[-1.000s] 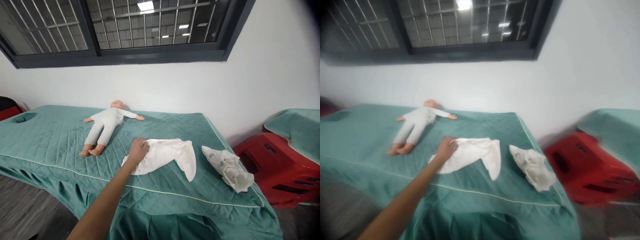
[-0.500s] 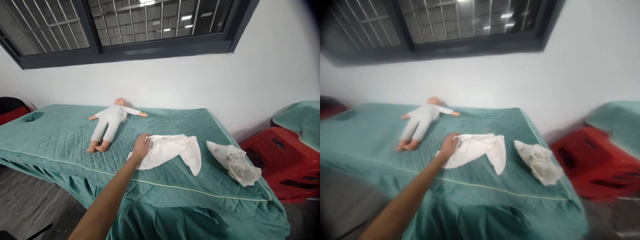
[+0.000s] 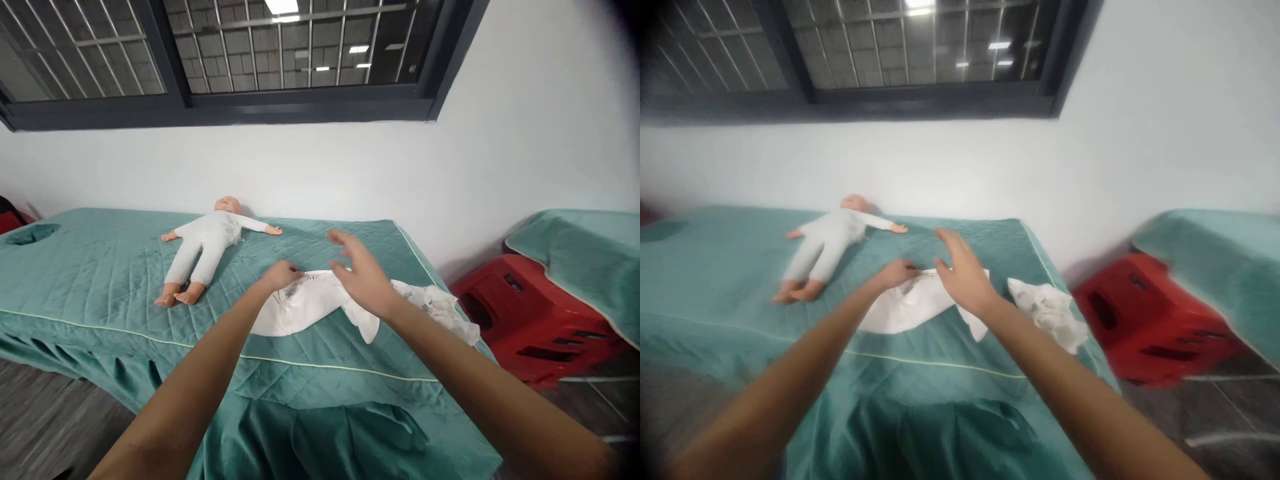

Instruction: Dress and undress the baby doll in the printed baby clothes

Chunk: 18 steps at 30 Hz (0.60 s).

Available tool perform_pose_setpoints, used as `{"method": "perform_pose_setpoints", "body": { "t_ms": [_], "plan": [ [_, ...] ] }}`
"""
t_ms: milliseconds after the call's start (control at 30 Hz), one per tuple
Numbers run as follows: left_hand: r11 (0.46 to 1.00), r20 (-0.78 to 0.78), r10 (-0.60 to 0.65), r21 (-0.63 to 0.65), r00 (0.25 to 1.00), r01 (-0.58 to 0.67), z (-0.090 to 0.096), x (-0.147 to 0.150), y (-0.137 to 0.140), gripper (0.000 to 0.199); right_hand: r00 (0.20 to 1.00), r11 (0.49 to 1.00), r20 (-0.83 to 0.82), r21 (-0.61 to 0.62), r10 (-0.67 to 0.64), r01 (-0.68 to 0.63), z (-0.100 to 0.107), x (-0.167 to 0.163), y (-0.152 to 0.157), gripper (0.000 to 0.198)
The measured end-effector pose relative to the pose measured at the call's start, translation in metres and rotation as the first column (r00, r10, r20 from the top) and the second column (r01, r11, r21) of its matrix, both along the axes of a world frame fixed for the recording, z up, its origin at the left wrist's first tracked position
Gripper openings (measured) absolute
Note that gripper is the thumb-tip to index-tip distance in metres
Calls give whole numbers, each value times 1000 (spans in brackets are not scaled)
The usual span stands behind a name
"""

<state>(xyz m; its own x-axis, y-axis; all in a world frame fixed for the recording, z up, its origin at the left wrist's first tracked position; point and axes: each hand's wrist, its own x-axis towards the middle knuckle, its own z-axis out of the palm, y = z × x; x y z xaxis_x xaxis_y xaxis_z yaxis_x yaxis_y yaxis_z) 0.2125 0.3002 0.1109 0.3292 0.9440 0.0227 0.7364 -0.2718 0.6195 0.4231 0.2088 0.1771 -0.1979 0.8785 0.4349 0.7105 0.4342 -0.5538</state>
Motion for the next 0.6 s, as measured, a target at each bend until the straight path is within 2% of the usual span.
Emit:
{"method": "perform_pose_setpoints", "body": {
  "t_ms": [67,133,200,233,300,367,467,533,600],
  "plan": [
    [991,-28,-129,-39,991,128,19,8,-2,13,998,997,56,-75,-15,19,-17,-4,15,53],
    [980,-19,-200,-22,980,200,40,12,-11,10,992,989,124,-147,26,-7,-31,-7,31,50],
    [975,14,-210,81,978,208,65,11,-23,20,982,980,163,-187,95,-64,-34,-8,43,34],
    [966,28,-196,177,980,188,78,9,-29,25,977,976,174,-201,120,-84,-29,-8,47,25],
    [921,-22,-198,338,980,194,105,2,-41,28,972,978,197,-190,129,-91,-8,-4,52,18],
    [860,-126,-171,465,977,211,129,-8,-52,25,969,992,235,-114,78,-52,24,1,52,19],
    [780,-254,-39,596,966,188,155,-23,-66,22,941,999,337,10,-41,40,75,9,47,21],
    [712,-225,89,695,970,96,166,-31,-74,22,905,996,417,65,-79,57,101,14,39,27],
    [634,-101,186,772,977,-41,170,-39,-79,21,871,989,475,135,-124,67,118,19,28,31]
  ]
}}
